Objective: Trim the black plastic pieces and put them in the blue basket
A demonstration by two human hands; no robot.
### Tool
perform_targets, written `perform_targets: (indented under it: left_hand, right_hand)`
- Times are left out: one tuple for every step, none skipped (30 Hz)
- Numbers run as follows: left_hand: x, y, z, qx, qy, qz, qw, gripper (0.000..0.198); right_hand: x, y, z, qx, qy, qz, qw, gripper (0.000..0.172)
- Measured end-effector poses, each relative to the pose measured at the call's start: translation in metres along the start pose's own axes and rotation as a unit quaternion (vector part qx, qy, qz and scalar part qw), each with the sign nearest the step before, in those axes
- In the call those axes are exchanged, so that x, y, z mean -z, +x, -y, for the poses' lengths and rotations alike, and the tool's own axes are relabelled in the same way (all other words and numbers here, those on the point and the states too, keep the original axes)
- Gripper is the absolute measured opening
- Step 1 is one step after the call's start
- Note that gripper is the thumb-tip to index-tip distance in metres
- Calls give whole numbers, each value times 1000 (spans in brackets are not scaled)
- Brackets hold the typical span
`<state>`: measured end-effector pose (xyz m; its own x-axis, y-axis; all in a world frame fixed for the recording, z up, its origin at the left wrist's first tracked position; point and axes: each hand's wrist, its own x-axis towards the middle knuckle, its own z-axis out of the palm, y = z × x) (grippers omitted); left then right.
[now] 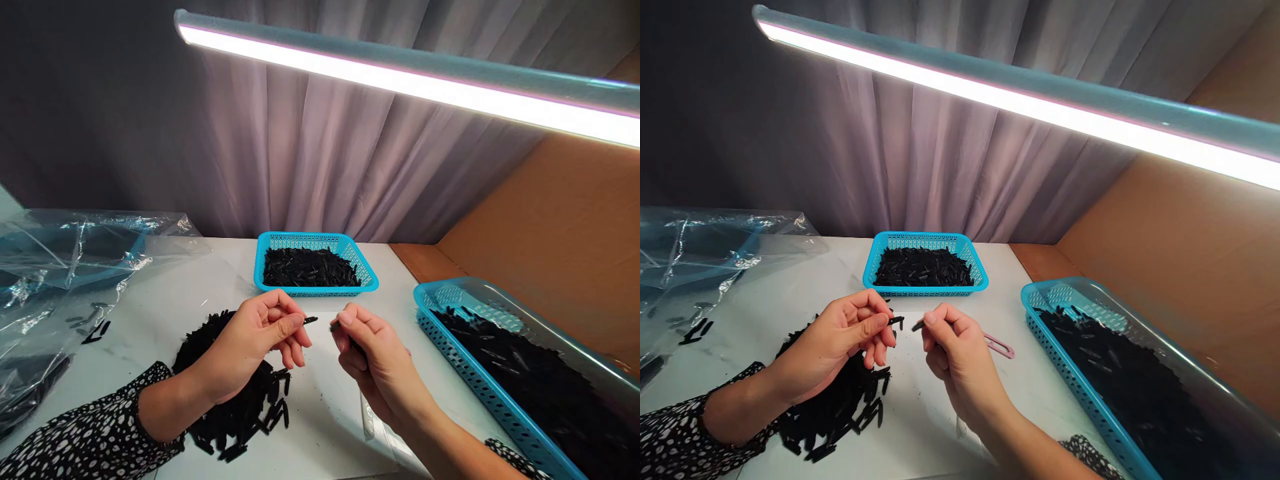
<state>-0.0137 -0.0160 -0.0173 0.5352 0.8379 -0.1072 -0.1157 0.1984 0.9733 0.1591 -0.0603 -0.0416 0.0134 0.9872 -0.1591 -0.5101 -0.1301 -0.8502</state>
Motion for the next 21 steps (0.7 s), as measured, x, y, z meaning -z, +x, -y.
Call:
perform_targets:
  left_hand:
    - [0, 0, 0, 1, -1, 1, 1000, 27]
    - [0, 0, -1, 3, -2, 3, 1000, 27]
    - [-1, -1, -1, 4, -3, 5, 1000, 26]
    - [-1, -1, -1, 6, -5, 6, 1000, 26]
    - [-1, -1, -1, 7, -6, 9, 1000, 26]
    - [-1, -1, -1, 6, -7, 12, 1000, 26]
    - [-2, -1, 0, 4, -7, 15, 1000, 26]
    - [-2, -1, 0, 1, -5, 18, 1000, 26]
    - [-2, -1, 1, -4, -2, 22, 1000, 27]
    - [-2, -1, 1, -8, 3, 25, 1000, 27]
    - [-2, -1, 2, -12, 8, 28, 1000, 27]
    - [-2, -1, 2, -13, 12, 30, 999, 27]
    - [-2, -1, 2, -13, 16, 31, 999, 27]
    - [-3, -2, 2, -11, 20, 33, 999, 27]
    - [-3, -2, 2, -8, 24, 35, 999, 26]
    - [-4, -3, 2, -5, 28, 37, 999, 26]
    - [-4, -3, 1, -2, 32, 39, 999, 26]
    - [-4, -4, 1, 0, 39, 40, 998, 26]
    - [-4, -4, 0, 2, 47, 42, 998, 26]
    - [-3, -4, 0, 1, 59, 42, 997, 26]
    - [-2, -3, -2, 0, 77, 42, 996, 26]
  right_hand:
    - [0, 0, 1, -2, 16, 6, 1000, 38]
    - [1, -1, 2, -4, 29, 13, 999, 36]
    - [1, -1, 2, -7, 34, 21, 999, 34]
    - [1, -1, 2, -9, 29, 27, 999, 35]
    - [2, -2, 1, -8, 13, 31, 999, 35]
    - [2, -2, 0, 0, -12, 33, 999, 34]
    - [2, -2, -2, 14, -43, 35, 998, 32]
    - [3, -3, -4, 33, -79, 37, 996, 29]
    - [3, -3, -6, 53, -116, 38, 991, 28]
    - [4, -4, -7, 74, -151, 38, 985, 28]
    - [5, -4, -9, 92, -182, 37, 978, 27]
    - [5, -5, -10, 106, -207, 35, 972, 25]
    - [6, -6, -10, 117, -224, 33, 967, 23]
    - [6, -7, -10, 127, -237, 31, 963, 22]
    - [6, -7, -9, 136, -247, 30, 959, 21]
    - [6, -8, -9, 144, -255, 29, 956, 21]
    - [5, -9, -8, 148, -263, 29, 953, 21]
    - [5, -9, -8, 148, -267, 28, 952, 21]
    - [4, -8, -8, 145, -267, 27, 952, 21]
    - [4, -8, -8, 137, -262, 25, 955, 22]
    - [5, -7, -8, 126, -253, 22, 959, 24]
